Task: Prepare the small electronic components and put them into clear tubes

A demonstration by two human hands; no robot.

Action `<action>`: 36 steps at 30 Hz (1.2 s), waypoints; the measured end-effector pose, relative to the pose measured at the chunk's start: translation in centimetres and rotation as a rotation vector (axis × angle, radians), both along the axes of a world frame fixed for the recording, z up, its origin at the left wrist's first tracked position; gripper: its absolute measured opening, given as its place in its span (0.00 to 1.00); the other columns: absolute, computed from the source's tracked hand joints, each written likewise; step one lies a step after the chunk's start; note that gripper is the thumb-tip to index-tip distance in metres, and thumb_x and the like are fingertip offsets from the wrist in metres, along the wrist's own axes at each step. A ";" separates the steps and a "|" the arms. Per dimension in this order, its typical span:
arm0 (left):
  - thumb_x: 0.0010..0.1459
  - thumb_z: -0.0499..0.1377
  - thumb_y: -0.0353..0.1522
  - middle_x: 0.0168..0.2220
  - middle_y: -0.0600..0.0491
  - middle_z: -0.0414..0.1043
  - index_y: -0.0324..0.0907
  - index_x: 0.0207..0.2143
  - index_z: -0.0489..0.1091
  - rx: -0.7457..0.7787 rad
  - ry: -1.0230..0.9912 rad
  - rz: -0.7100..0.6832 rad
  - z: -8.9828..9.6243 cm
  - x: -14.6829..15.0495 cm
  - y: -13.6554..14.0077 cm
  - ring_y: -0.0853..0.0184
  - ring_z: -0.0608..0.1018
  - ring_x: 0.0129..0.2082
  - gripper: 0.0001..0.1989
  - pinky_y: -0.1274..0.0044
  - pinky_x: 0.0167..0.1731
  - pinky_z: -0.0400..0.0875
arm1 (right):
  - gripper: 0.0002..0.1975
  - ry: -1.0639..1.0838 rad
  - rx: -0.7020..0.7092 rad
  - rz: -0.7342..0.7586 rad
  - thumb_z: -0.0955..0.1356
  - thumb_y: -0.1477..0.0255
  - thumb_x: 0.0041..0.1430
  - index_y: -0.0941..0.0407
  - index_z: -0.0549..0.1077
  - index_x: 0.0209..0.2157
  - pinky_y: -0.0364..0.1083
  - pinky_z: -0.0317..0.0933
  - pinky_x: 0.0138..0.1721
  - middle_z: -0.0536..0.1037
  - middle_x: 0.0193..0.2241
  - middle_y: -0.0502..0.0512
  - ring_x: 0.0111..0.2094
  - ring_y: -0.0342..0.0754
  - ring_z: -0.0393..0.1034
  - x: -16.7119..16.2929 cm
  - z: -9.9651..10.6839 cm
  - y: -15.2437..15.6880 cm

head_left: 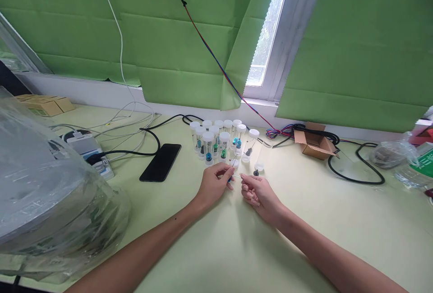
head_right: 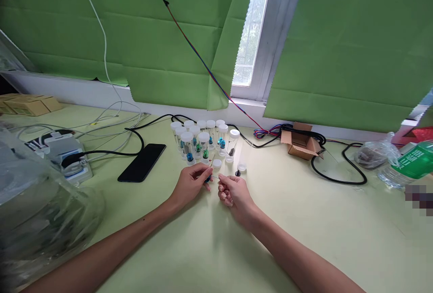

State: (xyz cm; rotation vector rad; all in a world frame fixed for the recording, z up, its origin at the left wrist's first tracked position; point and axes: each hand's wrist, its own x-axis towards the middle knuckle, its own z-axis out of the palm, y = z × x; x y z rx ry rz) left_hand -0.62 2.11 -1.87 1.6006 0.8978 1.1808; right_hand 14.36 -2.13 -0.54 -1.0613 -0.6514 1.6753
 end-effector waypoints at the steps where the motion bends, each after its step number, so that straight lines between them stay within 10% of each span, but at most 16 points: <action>1: 0.58 0.57 0.39 0.26 0.54 0.68 0.39 0.28 0.73 0.000 0.000 0.000 0.0 0.0 0.0 0.68 0.73 0.25 0.13 0.78 0.21 0.75 | 0.18 0.000 0.004 0.004 0.76 0.65 0.44 0.60 0.66 0.22 0.34 0.40 0.09 0.65 0.16 0.45 0.12 0.32 0.53 0.0 -0.1 0.1; 25: 0.53 0.61 0.41 0.24 0.53 0.68 0.38 0.23 0.73 -0.265 -0.134 -0.085 1.5 0.0 -0.1 0.68 0.72 0.27 0.15 0.78 0.20 0.73 | 0.17 -0.436 0.564 0.098 0.68 0.60 0.59 0.56 0.65 0.24 0.38 0.50 0.13 0.66 0.13 0.44 0.12 0.37 0.58 0.8 0.3 0.1; 36: 0.54 0.61 0.42 0.25 0.51 0.69 0.37 0.25 0.74 -0.285 -0.163 -0.101 1.3 0.0 -0.2 0.68 0.73 0.28 0.16 0.78 0.22 0.72 | 0.17 -0.516 0.602 0.028 0.66 0.60 0.61 0.57 0.69 0.24 0.38 0.49 0.14 0.65 0.13 0.45 0.12 0.37 0.56 0.5 -0.1 -0.2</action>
